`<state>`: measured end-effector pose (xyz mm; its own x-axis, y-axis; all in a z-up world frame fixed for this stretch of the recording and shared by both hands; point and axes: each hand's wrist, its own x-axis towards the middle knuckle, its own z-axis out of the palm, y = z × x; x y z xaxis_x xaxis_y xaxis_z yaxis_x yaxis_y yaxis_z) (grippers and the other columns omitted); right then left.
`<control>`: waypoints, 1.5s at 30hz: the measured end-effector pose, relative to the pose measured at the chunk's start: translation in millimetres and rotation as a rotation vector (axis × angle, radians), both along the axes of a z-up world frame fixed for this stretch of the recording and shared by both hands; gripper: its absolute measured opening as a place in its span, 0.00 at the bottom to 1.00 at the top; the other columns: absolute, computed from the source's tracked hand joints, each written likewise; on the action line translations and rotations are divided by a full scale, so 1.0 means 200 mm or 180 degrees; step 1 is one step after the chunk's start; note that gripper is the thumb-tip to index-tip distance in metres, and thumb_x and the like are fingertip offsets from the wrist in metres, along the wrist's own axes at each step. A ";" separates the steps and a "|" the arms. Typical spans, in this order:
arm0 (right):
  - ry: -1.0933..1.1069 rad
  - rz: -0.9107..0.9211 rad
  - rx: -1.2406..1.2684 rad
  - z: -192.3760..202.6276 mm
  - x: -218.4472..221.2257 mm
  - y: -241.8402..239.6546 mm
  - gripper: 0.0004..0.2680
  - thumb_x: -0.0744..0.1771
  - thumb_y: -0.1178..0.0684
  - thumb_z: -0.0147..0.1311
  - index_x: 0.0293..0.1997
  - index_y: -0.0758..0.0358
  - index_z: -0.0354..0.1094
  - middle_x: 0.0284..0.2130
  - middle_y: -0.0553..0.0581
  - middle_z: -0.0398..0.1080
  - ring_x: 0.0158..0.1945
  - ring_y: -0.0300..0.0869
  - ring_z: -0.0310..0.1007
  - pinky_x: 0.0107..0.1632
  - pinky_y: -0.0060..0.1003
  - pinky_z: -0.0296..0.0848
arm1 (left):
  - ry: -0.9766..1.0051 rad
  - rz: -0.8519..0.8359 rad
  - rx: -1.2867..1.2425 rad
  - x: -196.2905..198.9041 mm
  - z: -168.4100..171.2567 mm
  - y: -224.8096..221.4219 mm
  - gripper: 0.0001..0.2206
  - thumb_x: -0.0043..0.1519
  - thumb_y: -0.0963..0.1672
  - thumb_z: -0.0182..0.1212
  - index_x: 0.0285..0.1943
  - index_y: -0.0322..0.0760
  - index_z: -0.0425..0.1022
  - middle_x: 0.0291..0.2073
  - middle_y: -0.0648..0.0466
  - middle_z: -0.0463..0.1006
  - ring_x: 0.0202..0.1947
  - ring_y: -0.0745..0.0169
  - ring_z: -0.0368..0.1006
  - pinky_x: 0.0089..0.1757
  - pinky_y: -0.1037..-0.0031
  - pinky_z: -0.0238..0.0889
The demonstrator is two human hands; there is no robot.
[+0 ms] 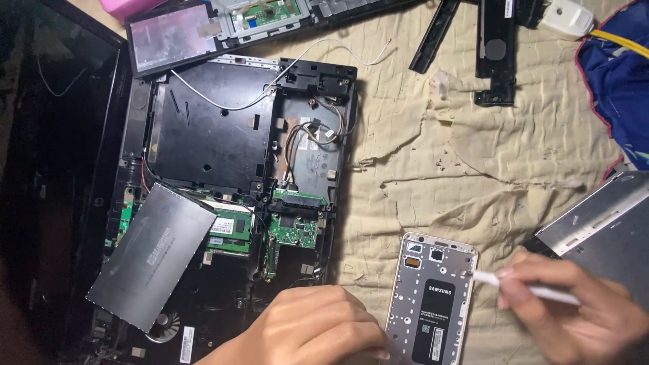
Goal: Disassembling internal components of a smartphone chassis using a small prying tool on a cloth workspace.
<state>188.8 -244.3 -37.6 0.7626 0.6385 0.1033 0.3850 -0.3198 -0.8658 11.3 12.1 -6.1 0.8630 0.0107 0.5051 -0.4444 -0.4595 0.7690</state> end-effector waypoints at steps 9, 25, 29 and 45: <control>-0.0278 0.1150 0.0253 0.05 -0.18 0.12 0.09 0.59 0.58 0.63 0.40 0.55 0.74 0.24 0.46 0.82 0.22 0.27 0.81 0.28 0.19 0.81 | 0.0191 0.0078 -0.0527 -0.01 0.03 0.00 0.03 0.59 0.36 0.65 0.38 0.25 0.77 0.32 0.48 0.82 0.31 0.59 0.77 0.38 0.73 0.74; -0.0307 0.1554 0.0164 -0.02 -0.24 0.11 0.12 0.62 0.56 0.60 0.49 0.57 0.74 0.35 0.52 0.85 0.36 0.34 0.90 0.39 0.24 0.87 | 0.0271 0.0260 -0.0743 -0.03 0.02 -0.01 0.03 0.58 0.35 0.68 0.38 0.26 0.78 0.31 0.47 0.81 0.29 0.59 0.76 0.34 0.75 0.72; -0.0326 0.1525 0.0162 -0.06 -0.23 0.09 0.11 0.61 0.56 0.61 0.47 0.56 0.75 0.36 0.51 0.86 0.37 0.33 0.91 0.39 0.23 0.87 | 0.0282 0.0301 -0.0771 -0.03 0.02 -0.01 0.03 0.58 0.36 0.67 0.37 0.26 0.78 0.30 0.48 0.80 0.28 0.59 0.76 0.34 0.75 0.72; -0.0301 0.1541 0.0209 -0.05 -0.22 0.09 0.12 0.62 0.55 0.61 0.49 0.56 0.74 0.37 0.51 0.85 0.37 0.33 0.91 0.39 0.22 0.87 | 0.0243 0.0275 -0.0714 -0.03 0.01 -0.01 0.03 0.58 0.35 0.68 0.37 0.26 0.78 0.29 0.48 0.79 0.27 0.59 0.74 0.33 0.75 0.70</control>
<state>144.0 -226.4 -48.1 0.3656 0.9069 0.2095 0.5536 -0.0309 -0.8322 6.1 9.4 -3.7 0.8896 0.1905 0.4151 -0.3476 -0.3072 0.8859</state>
